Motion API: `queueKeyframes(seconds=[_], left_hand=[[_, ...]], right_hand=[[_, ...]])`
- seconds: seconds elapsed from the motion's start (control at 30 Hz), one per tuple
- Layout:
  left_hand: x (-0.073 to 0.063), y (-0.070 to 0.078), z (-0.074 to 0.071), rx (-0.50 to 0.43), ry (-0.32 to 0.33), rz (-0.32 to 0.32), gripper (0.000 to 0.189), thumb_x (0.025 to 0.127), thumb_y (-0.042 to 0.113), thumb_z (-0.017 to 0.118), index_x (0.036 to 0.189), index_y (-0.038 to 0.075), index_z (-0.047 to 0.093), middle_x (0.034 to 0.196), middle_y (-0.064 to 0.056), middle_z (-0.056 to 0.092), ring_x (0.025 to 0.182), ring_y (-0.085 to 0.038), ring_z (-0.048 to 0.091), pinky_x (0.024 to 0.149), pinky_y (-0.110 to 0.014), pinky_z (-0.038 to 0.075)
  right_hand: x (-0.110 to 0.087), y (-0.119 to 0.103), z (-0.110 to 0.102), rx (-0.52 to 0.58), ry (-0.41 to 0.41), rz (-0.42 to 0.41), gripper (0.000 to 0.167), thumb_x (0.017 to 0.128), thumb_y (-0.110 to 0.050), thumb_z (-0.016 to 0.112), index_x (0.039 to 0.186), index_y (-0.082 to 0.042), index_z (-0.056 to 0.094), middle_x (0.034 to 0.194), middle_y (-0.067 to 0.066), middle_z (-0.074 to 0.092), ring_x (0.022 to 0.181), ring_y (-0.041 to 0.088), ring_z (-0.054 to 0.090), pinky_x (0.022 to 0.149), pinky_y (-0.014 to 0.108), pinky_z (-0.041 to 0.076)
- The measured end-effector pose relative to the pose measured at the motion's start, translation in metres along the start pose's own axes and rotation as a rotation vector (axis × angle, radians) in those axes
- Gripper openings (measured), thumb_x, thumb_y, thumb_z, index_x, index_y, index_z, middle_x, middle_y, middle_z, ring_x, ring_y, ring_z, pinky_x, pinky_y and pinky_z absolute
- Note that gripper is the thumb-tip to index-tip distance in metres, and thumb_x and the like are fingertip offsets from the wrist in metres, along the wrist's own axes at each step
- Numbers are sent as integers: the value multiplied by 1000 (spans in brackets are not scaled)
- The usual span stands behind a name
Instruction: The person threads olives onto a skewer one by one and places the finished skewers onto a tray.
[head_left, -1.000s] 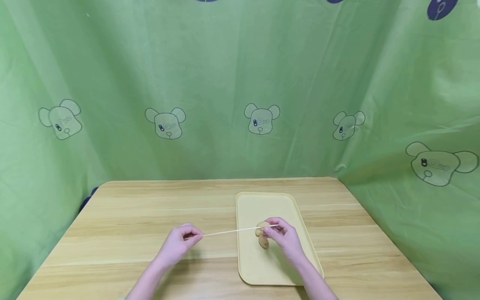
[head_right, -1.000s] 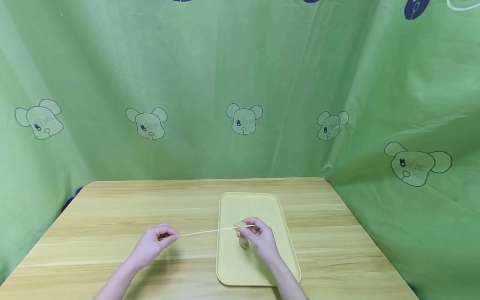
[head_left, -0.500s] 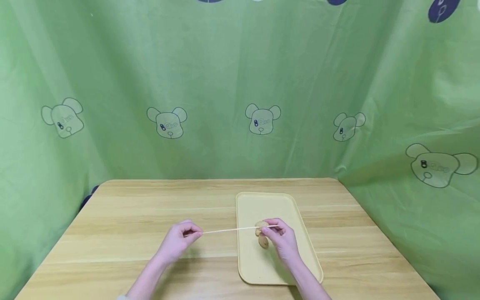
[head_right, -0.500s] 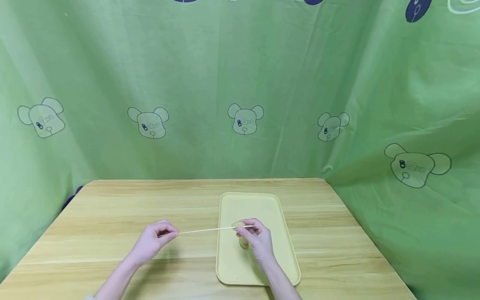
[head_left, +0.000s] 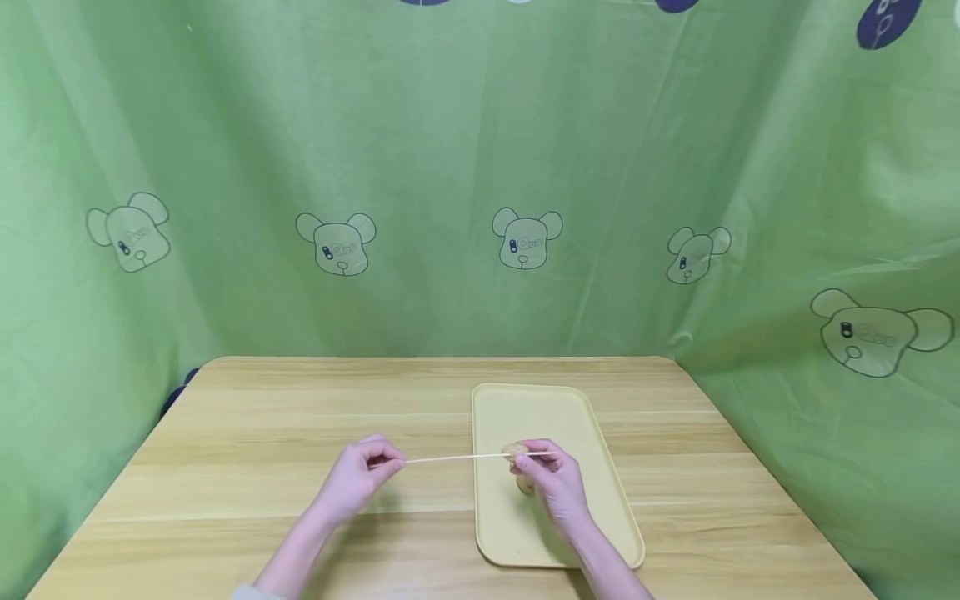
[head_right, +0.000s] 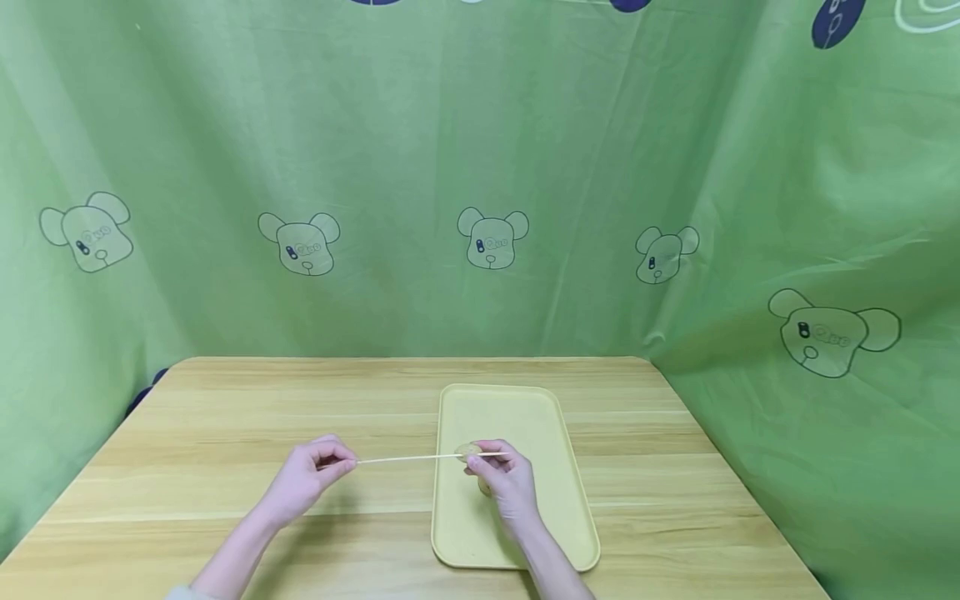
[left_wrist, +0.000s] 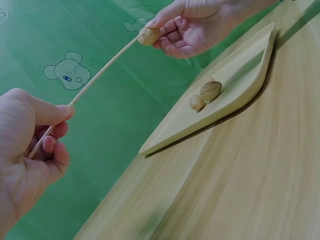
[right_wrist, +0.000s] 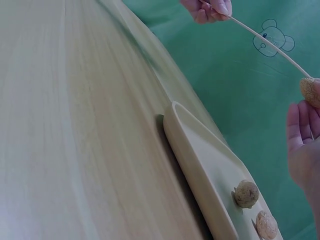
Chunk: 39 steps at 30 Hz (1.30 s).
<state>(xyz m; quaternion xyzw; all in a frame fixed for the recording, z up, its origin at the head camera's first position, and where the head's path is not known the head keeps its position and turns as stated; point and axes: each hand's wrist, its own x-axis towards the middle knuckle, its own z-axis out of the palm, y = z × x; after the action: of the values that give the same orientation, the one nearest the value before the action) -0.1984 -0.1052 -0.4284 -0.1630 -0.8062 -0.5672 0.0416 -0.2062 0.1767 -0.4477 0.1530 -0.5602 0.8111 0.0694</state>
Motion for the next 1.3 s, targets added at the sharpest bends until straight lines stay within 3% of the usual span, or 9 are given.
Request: queueKeyframes(seconds=[0.27, 0.43, 0.6, 0.9, 1.3], left_hand=[[4, 5, 0, -27, -35, 7, 5, 82, 6, 67, 86, 3, 69, 84, -4, 61, 78, -16, 56, 69, -25, 48], [4, -1, 1, -100, -36, 15, 11, 83, 7, 66, 90, -1, 68, 88, -10, 63, 80, -15, 58, 71, -25, 48], [3, -1, 1, -170, -36, -11, 15, 84, 8, 65, 93, -5, 65, 87, -16, 62, 69, -11, 54, 62, -23, 46], [3, 1, 1, -182, -56, -9, 15, 87, 6, 61, 93, -8, 63, 79, -4, 58, 69, -11, 53, 64, -25, 47], [2, 1, 4, -191, -29, -32, 14, 86, 3, 61, 91, -10, 61, 78, -6, 58, 70, -13, 54, 66, -26, 47]], right_hand=[[0, 0, -4, 13, 18, 34, 22, 83, 11, 55, 97, -5, 61, 89, 4, 67, 78, 12, 63, 74, 26, 52], [-2, 0, -4, 28, 4, 44, 21, 84, 11, 54, 98, -4, 60, 91, 5, 67, 79, 13, 63, 76, 26, 52], [-4, 2, -3, 35, 1, 43, 22, 84, 11, 54, 98, -5, 60, 90, 4, 67, 79, 12, 63, 75, 24, 51], [-4, 2, -2, 67, -19, 13, 25, 83, 13, 53, 97, -6, 61, 90, 3, 67, 79, 11, 63, 75, 23, 51], [-3, 4, 5, 72, 2, 51, 25, 81, 13, 54, 93, -7, 63, 89, 3, 66, 79, 10, 63, 73, 22, 51]])
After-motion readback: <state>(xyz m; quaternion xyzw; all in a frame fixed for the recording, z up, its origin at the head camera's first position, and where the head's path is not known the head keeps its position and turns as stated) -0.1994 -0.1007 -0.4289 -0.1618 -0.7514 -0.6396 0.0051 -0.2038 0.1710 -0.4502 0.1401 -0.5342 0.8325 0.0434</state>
